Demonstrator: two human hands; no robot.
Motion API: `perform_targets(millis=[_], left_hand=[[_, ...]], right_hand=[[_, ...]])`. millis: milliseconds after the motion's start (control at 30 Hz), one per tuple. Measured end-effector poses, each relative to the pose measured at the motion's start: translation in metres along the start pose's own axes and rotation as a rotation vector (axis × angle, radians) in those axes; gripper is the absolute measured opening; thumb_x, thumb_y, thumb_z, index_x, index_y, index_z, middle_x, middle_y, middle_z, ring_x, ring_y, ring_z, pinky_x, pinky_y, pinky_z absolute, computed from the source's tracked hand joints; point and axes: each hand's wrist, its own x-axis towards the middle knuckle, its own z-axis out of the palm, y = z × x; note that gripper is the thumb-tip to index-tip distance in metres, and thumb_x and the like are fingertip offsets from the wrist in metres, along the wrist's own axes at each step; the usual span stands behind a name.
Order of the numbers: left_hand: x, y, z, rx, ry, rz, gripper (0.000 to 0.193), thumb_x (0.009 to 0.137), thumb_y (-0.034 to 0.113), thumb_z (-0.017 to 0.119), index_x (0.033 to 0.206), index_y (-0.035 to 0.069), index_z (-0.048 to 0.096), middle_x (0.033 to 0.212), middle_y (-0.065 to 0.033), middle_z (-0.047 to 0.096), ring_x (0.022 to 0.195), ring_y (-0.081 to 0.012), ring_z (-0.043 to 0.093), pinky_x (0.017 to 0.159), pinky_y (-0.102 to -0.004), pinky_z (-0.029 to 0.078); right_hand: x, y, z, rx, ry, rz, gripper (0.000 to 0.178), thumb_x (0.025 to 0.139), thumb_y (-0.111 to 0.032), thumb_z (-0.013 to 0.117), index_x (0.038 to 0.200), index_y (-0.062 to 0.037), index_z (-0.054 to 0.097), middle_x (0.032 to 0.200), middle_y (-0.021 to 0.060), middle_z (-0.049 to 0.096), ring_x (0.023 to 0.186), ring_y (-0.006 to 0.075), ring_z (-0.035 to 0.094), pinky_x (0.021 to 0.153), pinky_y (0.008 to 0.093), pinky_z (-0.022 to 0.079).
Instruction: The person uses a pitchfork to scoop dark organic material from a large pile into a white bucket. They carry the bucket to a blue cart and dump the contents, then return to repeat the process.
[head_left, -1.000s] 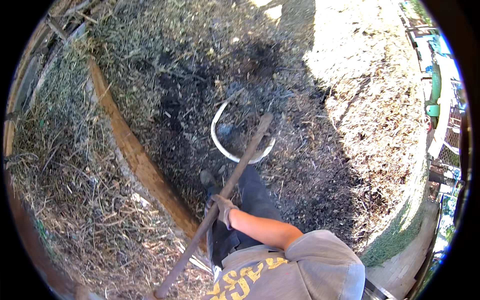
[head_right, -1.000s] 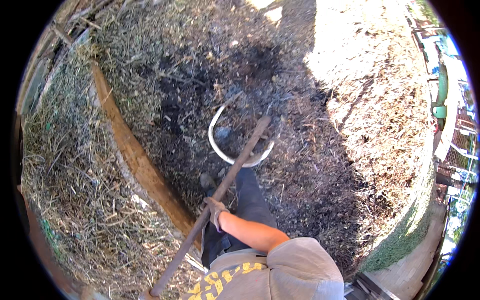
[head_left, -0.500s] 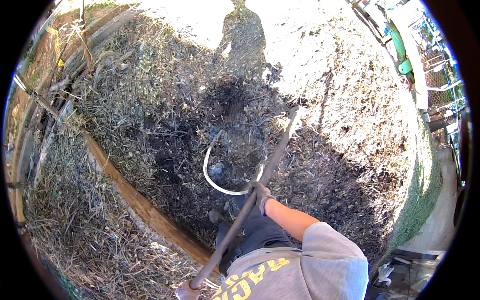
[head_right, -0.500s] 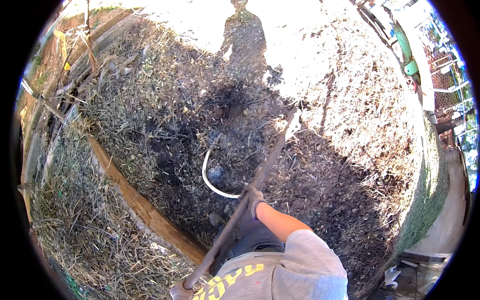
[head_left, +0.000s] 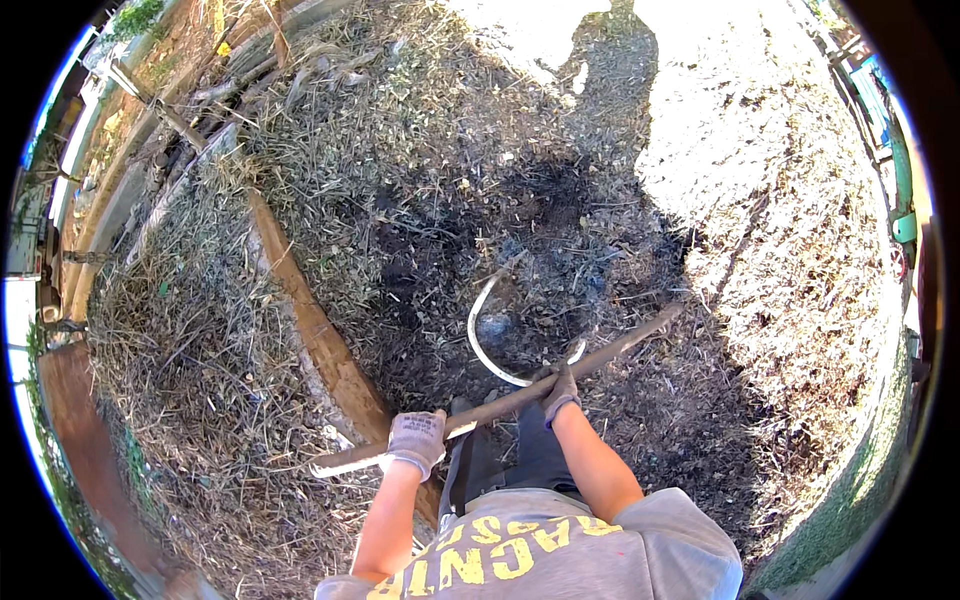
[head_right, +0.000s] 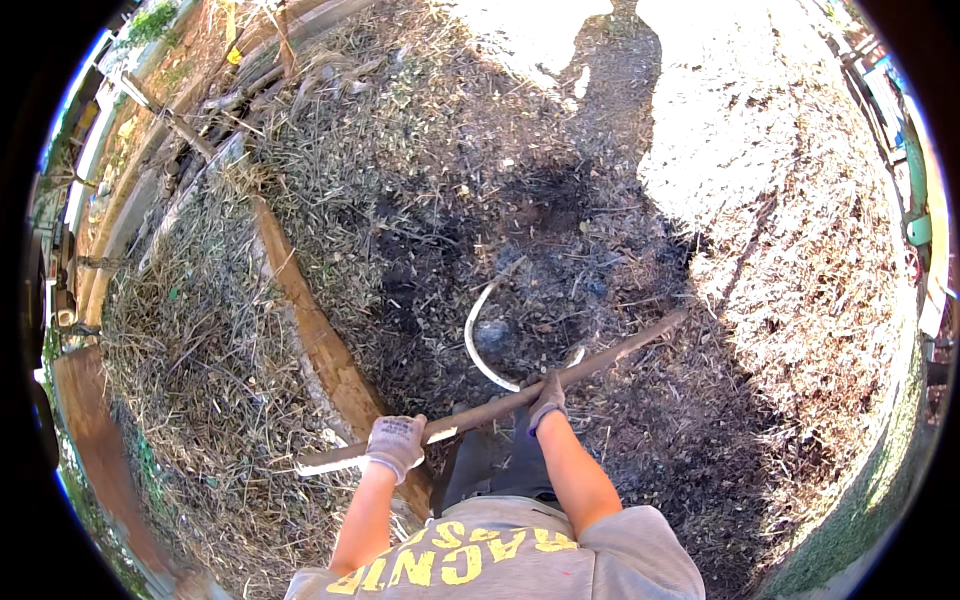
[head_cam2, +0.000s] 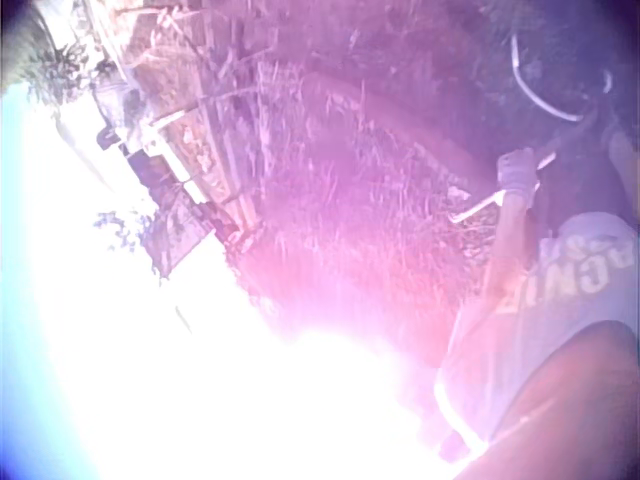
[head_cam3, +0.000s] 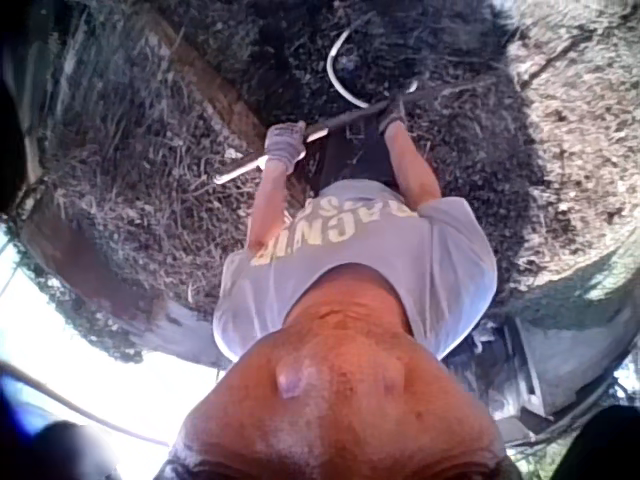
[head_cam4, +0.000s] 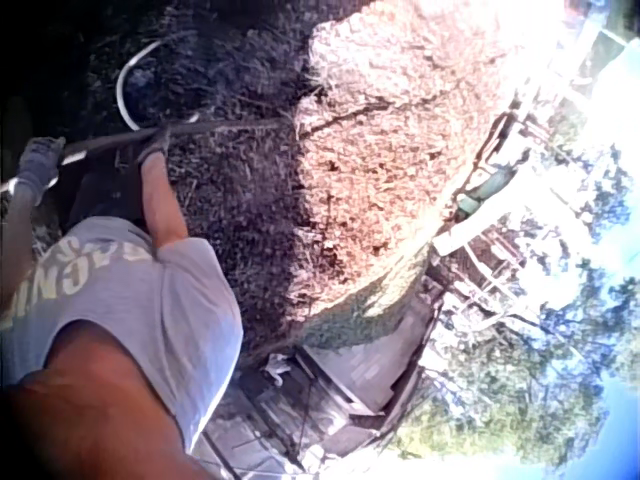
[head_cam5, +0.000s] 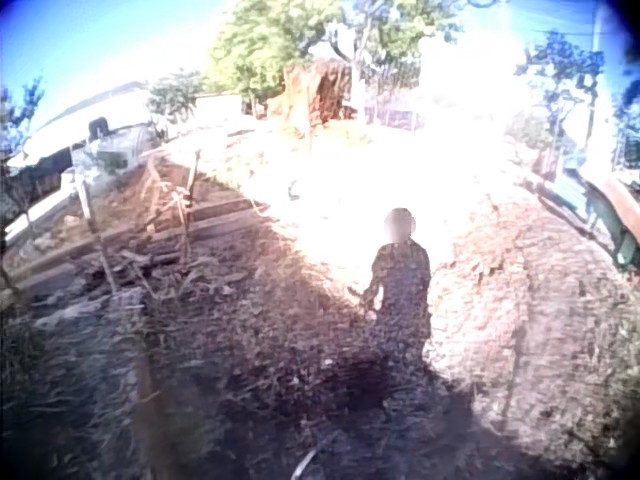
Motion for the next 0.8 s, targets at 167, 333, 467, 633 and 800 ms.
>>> perform_targets(millis=[167,333,467,633,800], left_hand=[[0.005,0.010,-0.029,-0.039,0.069,0.034,0.018,0.082,0.018,0.058,0.097,0.008,0.059,0.087,-0.0125,0.068,0.086,-0.0293,0.066,0.077,-0.0419,0.049],[0.003,0.019,-0.042,-0.031,0.062,0.006,0.018,0.082,0.018,0.057,0.097,0.008,0.059,0.087,-0.0121,0.068,0.086,-0.0284,0.066,0.076,-0.0414,0.049],[0.007,0.025,-0.044,-0.014,0.071,0.031,0.018,0.084,0.019,0.055,0.098,0.008,0.060,0.086,-0.0127,0.069,0.084,-0.0289,0.067,0.075,-0.0411,0.050],[0.024,0.043,-0.054,-0.004,-0.024,0.006,0.025,0.076,0.022,0.065,0.097,0.010,0.059,0.088,-0.0114,0.069,0.089,-0.0283,0.067,0.078,-0.0403,0.050],[0.030,0.055,-0.047,0.090,0.000,-0.021,0.033,0.074,0.025,0.068,0.100,0.010,0.056,0.087,-0.0121,0.069,0.087,-0.0288,0.067,0.079,-0.0426,0.049]], right_hand=[[-0.031,-0.046,0.022,-0.143,-0.067,0.134,0.031,0.084,-0.038,0.066,0.086,-0.0089,0.055,0.078,0.0083,0.059,0.071,0.0269,0.058,0.066,0.0453,0.053],[-0.030,-0.051,0.026,-0.137,-0.066,0.046,0.032,0.082,-0.038,0.069,0.091,-0.0102,0.055,0.079,0.0064,0.059,0.073,0.0246,0.059,0.064,0.0411,0.052],[-0.019,-0.056,0.016,-0.141,-0.073,-0.008,0.031,0.084,-0.037,0.068,0.092,-0.0101,0.055,0.077,0.0067,0.059,0.071,0.0246,0.059,0.062,0.0397,0.051],[0.025,-0.065,-0.001,-0.119,-0.032,-0.038,0.036,0.078,-0.033,0.076,0.094,-0.0102,0.054,0.079,0.0082,0.058,0.074,0.0273,0.058,0.067,0.0456,0.052],[0.014,-0.068,0.017,-0.228,0.028,-0.089,0.035,0.080,-0.033,0.074,0.096,-0.0100,0.052,0.077,0.0058,0.059,0.065,0.0233,0.060,0.056,0.0402,0.051]])
